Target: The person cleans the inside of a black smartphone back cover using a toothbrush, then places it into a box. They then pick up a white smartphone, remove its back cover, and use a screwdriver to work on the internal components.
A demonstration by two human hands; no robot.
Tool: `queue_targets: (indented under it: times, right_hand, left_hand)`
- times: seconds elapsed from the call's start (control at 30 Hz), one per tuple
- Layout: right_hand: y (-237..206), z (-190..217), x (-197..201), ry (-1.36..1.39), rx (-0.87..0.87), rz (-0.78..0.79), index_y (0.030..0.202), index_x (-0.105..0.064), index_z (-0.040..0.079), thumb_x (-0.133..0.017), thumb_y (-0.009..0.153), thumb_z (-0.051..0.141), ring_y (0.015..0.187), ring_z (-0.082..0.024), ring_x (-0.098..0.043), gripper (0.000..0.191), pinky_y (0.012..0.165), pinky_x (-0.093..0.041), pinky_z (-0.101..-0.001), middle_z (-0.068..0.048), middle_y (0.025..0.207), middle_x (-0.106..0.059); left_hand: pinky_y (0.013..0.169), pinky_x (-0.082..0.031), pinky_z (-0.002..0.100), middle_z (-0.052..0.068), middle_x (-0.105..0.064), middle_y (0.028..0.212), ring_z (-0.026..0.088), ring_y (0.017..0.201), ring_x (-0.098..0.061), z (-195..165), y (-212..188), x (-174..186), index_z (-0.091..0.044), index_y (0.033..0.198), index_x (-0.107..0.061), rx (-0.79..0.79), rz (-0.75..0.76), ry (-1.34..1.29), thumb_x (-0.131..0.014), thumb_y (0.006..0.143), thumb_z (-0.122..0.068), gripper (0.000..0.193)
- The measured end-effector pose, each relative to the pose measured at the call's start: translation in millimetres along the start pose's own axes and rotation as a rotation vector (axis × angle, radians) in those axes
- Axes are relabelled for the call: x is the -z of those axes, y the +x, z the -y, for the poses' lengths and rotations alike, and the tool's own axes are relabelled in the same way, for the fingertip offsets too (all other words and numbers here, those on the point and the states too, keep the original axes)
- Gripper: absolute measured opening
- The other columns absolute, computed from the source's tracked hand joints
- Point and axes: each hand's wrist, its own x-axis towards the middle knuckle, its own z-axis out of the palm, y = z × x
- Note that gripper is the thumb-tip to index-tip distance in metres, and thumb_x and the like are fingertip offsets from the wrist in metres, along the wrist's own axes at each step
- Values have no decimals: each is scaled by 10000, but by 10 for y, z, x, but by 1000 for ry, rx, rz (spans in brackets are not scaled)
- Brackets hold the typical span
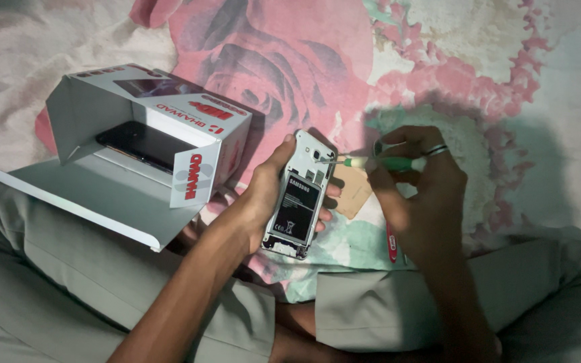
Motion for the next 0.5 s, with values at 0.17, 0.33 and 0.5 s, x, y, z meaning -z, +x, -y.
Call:
queue_targets:
  times: [0.17,0.33,0.5]
  right_hand:
    - [4,-1,10,-1,-42,-11,1198,-594,-6,-706,916,39,919,-131,-709,307,782,-579,-286,-89,1014,-701]
    - [3,-37,24,4,-32,-7,1206,-589,-6,-713,921,45,923,-133,-699,315,798,-580,-285,-91,1008,-695]
    - [0,-140,19,147,-41,-6,1248,-556,-4,-747,902,30,944,-154,-705,396,842,-591,-307,-109,1027,-700]
  left_hand:
    - [591,-588,373,180,-748,1024,251,680,-678,2,10,12,-36,1330,-591,4,2,-3,-189,997,-623,785]
    - [580,-591,368,178,-741,1019,247,675,-679,5,9,9,-47,1334,-591,-10,11,7,-191,991,-626,783]
    - [578,-589,371,184,-743,1022,248,673,-677,-5,-5,-1,-43,1340,-582,-13,5,-3,-215,989,-631,776]
